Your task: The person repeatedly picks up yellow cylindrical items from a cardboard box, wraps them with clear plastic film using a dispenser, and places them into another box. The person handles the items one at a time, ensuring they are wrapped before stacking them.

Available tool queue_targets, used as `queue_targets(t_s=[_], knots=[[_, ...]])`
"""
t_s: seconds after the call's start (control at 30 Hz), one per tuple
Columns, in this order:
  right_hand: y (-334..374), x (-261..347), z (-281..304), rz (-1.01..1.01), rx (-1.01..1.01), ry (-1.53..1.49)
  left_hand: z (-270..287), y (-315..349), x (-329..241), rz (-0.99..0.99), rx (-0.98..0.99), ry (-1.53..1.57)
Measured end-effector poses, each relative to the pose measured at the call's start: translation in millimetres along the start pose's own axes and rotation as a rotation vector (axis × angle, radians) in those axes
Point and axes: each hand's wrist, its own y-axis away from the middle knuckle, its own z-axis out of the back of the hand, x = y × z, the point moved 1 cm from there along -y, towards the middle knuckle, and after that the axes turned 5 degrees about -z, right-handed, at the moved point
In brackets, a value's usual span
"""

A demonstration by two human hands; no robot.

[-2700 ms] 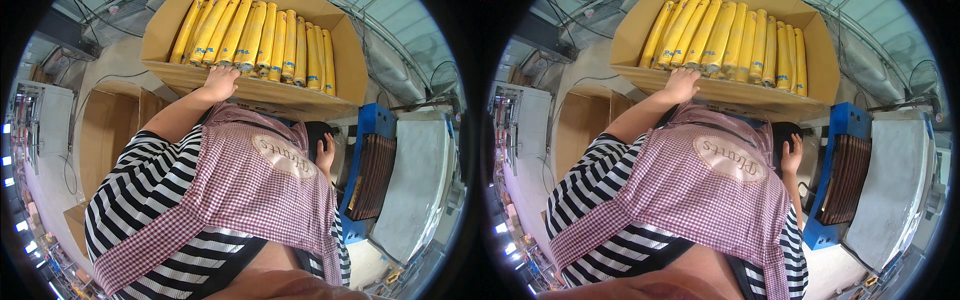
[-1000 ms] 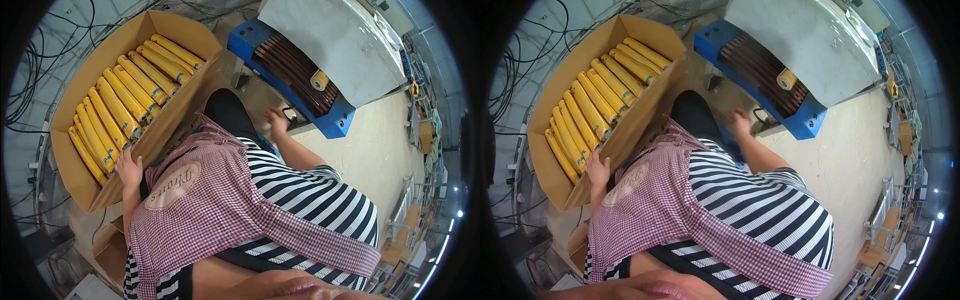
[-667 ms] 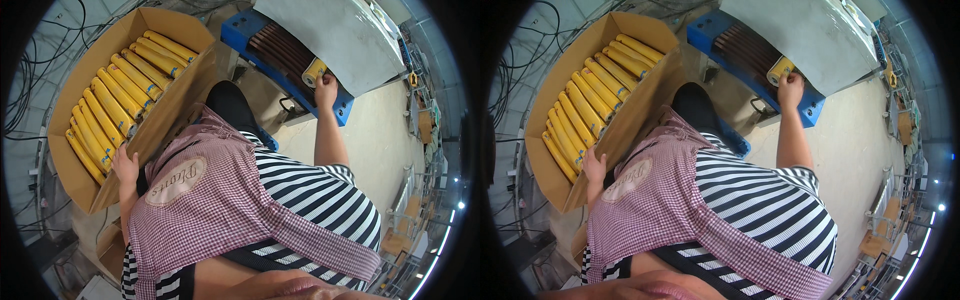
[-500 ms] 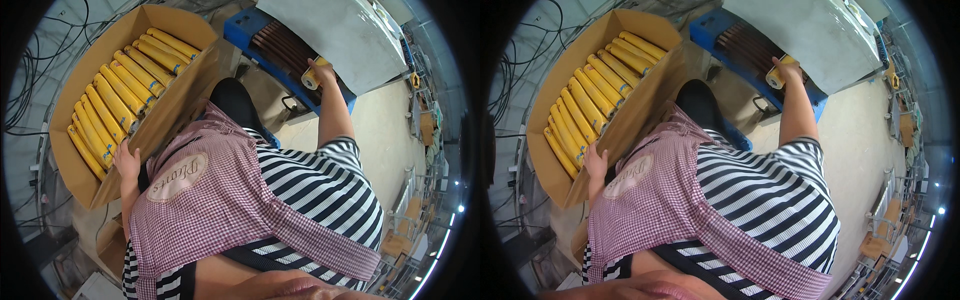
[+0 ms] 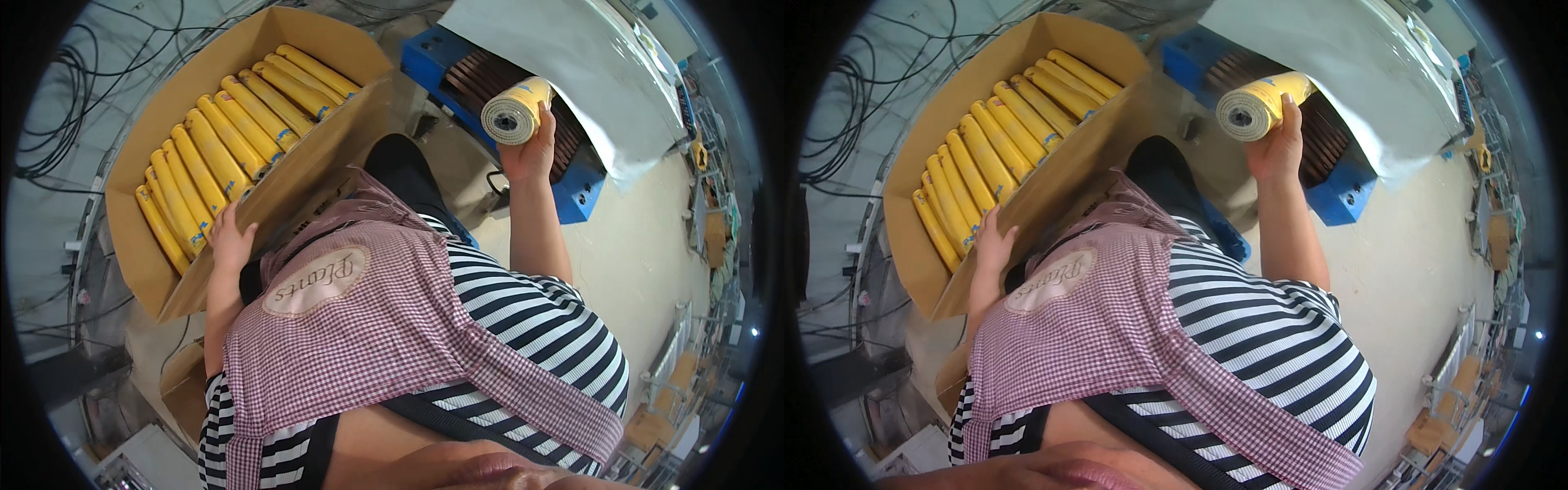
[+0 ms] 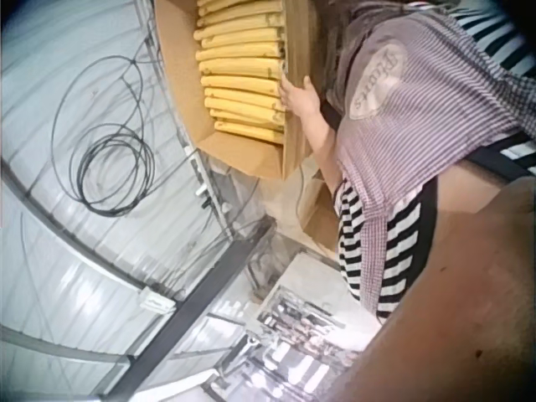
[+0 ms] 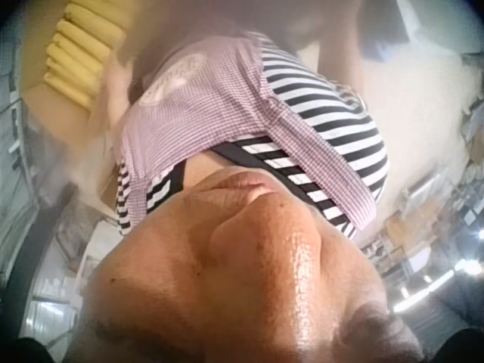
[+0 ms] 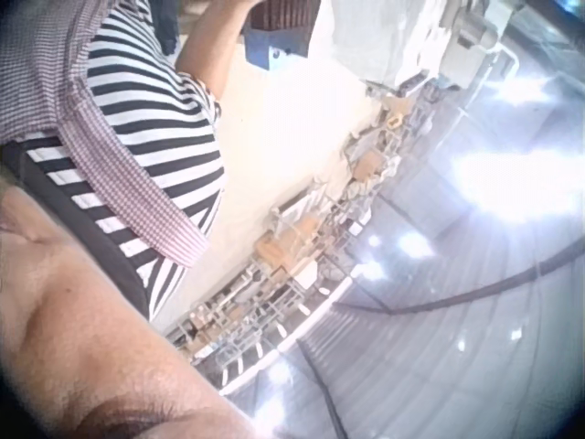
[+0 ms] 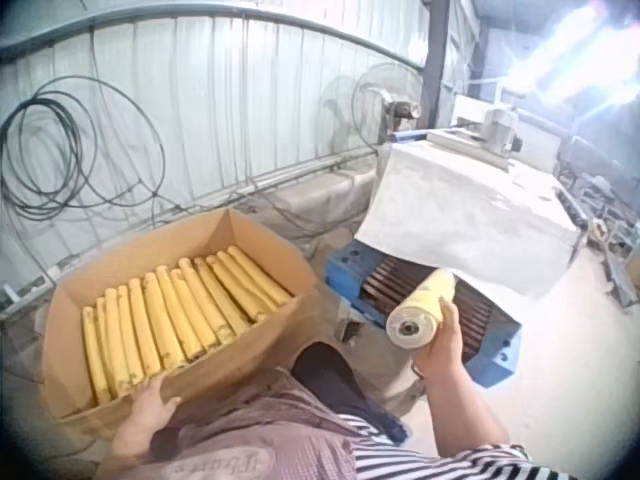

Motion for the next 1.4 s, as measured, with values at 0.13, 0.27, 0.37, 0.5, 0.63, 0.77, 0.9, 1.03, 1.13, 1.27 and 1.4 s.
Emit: queue_targets(t_s=[0.13,0.27,0.37,0.5,0.63,0.77,0.9,1.03,1.13,1.27,1.4], knots=[[29.6,-38.5,-51.7,-0.031,0.113,0.014,61.6,-22.2,-81.7,-0.379,-0.034,0.337],[58.1,-104.6,-88.4,-0.06,0.283,0.098,106.1,-25.9,-151.0,-0.454,0.39,1.339],[71.7,-151.5,-101.5,0.096,0.46,0.527,118.4,-11.1,-174.6,-0.294,0.544,1.824],[78.6,-185.0,-107.2,0.25,0.88,0.674,81.4,12.9,-134.9,-0.087,0.292,1.74],[67.2,-170.5,-145.7,0.229,0.987,0.47,64.3,53.7,-51.9,-0.072,0.367,1.937],[23.7,-122.4,-190.1,0.089,0.909,0.047,7.2,136.8,46.5,0.04,0.414,1.995],[18.6,-125.6,-197.7,-0.082,0.917,0.144,-29.4,200.5,78.0,0.321,0.104,1.924],[3.7,-153.5,-176.4,0.01,0.923,0.457,-54.9,231.2,78.6,0.604,-0.021,2.036],[-6.5,-151.8,-172.2,0.345,1.035,0.795,-40.1,227.8,60.0,0.744,-0.041,2.053],[0.1,-142.1,-177.6,0.485,1.133,0.933,-45.0,241.5,68.7,0.72,-0.038,2.042],[-13.5,-159.6,-155.6,0.06,0.775,0.809,-36.6,237.4,67.5,0.491,0.105,1.849]])
